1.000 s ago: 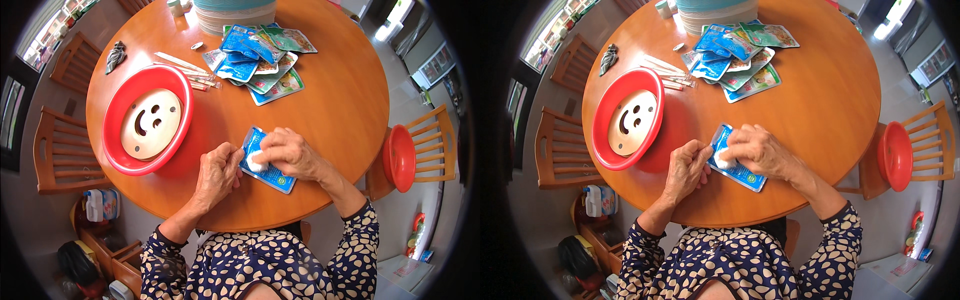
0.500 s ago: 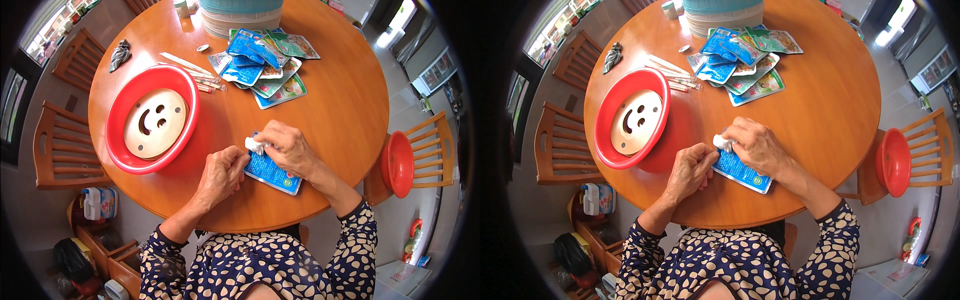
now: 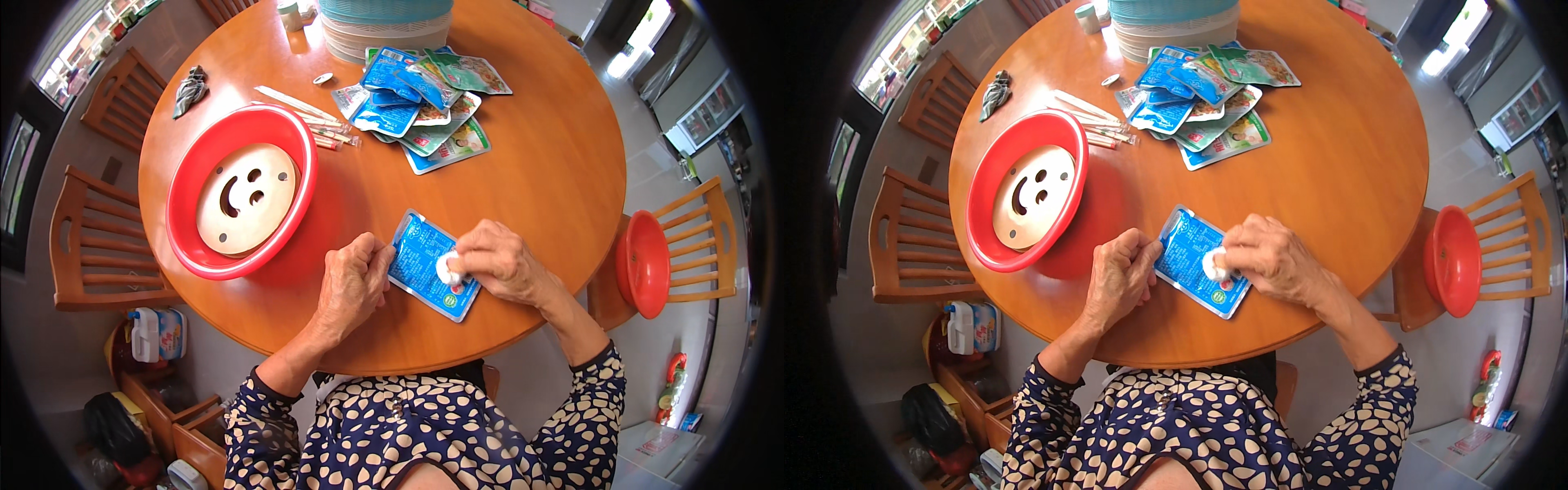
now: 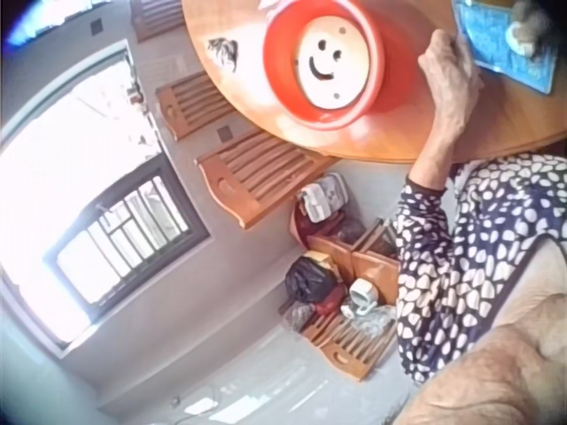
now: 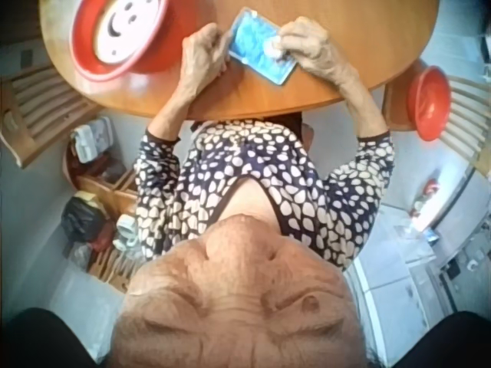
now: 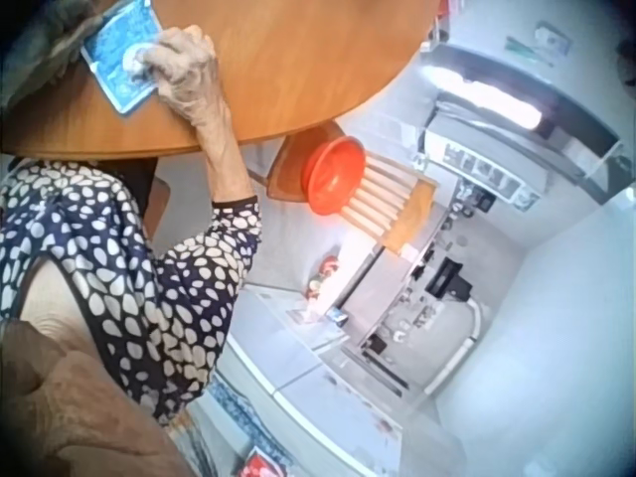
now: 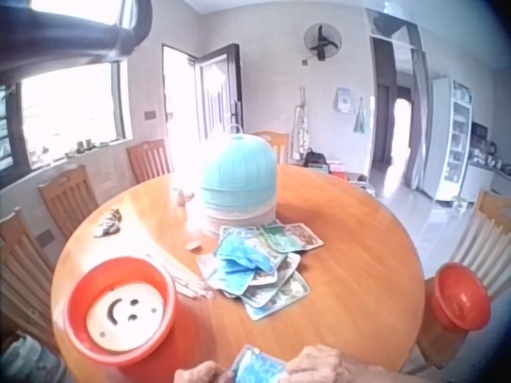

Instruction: The person wipes the surface of small, sealed packets with a white tissue. They handle the packets one by one, wiping both sides before placing them into a red plastic bowl. The task involves repetitive wiping and sorting of the packets.

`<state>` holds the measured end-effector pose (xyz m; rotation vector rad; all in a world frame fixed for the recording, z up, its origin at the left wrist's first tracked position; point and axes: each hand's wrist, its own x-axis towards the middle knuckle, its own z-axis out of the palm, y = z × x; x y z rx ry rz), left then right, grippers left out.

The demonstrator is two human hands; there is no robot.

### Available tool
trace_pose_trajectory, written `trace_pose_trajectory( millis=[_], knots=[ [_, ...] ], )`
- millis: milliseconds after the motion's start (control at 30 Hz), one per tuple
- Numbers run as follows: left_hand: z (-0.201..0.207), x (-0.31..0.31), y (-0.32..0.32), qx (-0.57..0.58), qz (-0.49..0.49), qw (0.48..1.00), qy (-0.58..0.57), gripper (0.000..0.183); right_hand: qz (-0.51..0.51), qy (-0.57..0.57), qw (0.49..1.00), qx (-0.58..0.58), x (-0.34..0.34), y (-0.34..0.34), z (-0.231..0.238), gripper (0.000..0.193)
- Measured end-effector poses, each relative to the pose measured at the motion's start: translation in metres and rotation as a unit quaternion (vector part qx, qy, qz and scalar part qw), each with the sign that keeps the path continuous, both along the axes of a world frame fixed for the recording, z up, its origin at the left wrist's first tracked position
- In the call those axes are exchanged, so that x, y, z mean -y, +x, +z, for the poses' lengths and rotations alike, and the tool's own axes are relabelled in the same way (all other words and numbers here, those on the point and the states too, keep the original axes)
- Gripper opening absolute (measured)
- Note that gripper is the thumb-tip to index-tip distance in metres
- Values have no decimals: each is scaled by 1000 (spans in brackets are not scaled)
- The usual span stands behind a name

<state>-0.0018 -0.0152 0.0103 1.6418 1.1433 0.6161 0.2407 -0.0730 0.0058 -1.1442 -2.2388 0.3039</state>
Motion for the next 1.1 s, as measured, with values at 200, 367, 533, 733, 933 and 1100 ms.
trace_pose_trajectory(
  millis=[200, 367, 533, 733, 933, 1100],
  knots=[
    [5, -6, -4, -2, -31, 998, -52, 26, -12, -120, 993, -6, 11, -8, 25, 23],
    [7, -16, -6, 39, -65, 990, -122, 31, -107, 4, 993, -55, -23, -56, 10, 23],
    [3, -16, -7, 21, -48, 993, -107, 32, -76, 15, 997, -27, -26, -66, 0, 22],
    [6, -13, -4, 0, -39, 995, -87, 32, 9, 46, 999, -4, -14, -57, -4, 17],
    [8, -12, -1, -4, -25, 996, -84, 24, 63, -11, 997, 39, 3, -52, 0, 15],
    [-1, -18, 1, 3, -42, 978, 206, 15, 13, -103, 985, -140, 7, -34, 7, 24]
  ],
)
